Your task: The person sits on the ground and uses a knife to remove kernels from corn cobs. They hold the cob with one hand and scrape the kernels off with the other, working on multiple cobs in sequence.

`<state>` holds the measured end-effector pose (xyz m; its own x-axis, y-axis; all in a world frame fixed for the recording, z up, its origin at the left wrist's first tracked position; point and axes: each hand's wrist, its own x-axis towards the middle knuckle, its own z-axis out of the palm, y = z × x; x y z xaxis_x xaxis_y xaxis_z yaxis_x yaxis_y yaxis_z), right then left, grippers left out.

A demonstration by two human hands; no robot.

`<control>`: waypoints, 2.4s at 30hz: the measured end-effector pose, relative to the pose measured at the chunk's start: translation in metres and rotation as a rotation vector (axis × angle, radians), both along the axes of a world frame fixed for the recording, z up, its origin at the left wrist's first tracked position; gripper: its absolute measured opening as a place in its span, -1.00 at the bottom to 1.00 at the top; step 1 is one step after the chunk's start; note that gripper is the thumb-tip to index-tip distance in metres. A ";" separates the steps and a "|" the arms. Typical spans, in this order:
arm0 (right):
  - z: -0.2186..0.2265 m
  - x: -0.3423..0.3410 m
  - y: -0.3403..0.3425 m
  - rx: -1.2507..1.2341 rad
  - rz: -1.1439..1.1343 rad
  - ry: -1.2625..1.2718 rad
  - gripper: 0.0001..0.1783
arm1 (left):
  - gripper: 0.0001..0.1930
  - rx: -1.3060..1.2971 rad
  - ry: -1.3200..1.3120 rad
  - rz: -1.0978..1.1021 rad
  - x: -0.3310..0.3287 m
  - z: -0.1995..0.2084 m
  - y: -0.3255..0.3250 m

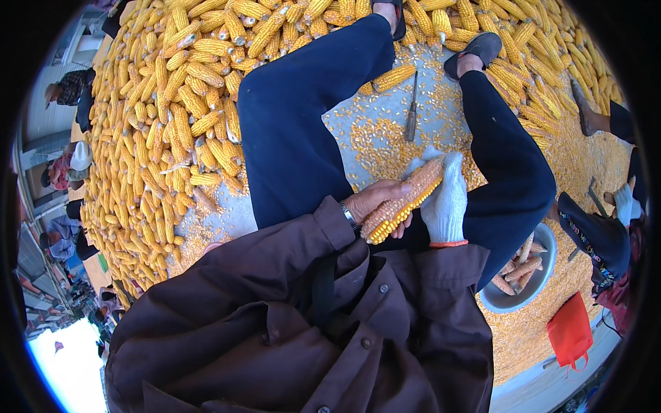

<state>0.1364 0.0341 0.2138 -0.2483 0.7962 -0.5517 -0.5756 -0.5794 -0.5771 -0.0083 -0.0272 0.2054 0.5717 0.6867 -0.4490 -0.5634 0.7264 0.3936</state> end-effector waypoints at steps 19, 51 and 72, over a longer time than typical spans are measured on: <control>0.002 0.005 0.003 -0.047 -0.213 0.010 -0.41 | -0.39 0.501 0.473 -0.102 0.008 0.005 -0.006; -0.011 0.013 0.005 -0.119 -0.336 -0.118 -0.34 | -0.49 0.664 0.838 -0.025 0.011 0.015 -0.015; -0.001 0.009 0.000 -0.092 -0.291 -0.085 -0.37 | -0.61 0.758 1.017 0.087 0.011 0.012 -0.015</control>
<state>0.1451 0.0345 0.2128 0.0326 0.7726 -0.6340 -0.6769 -0.4497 -0.5828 0.0031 -0.0424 0.2171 0.1422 0.9804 -0.1365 0.2015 0.1064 0.9737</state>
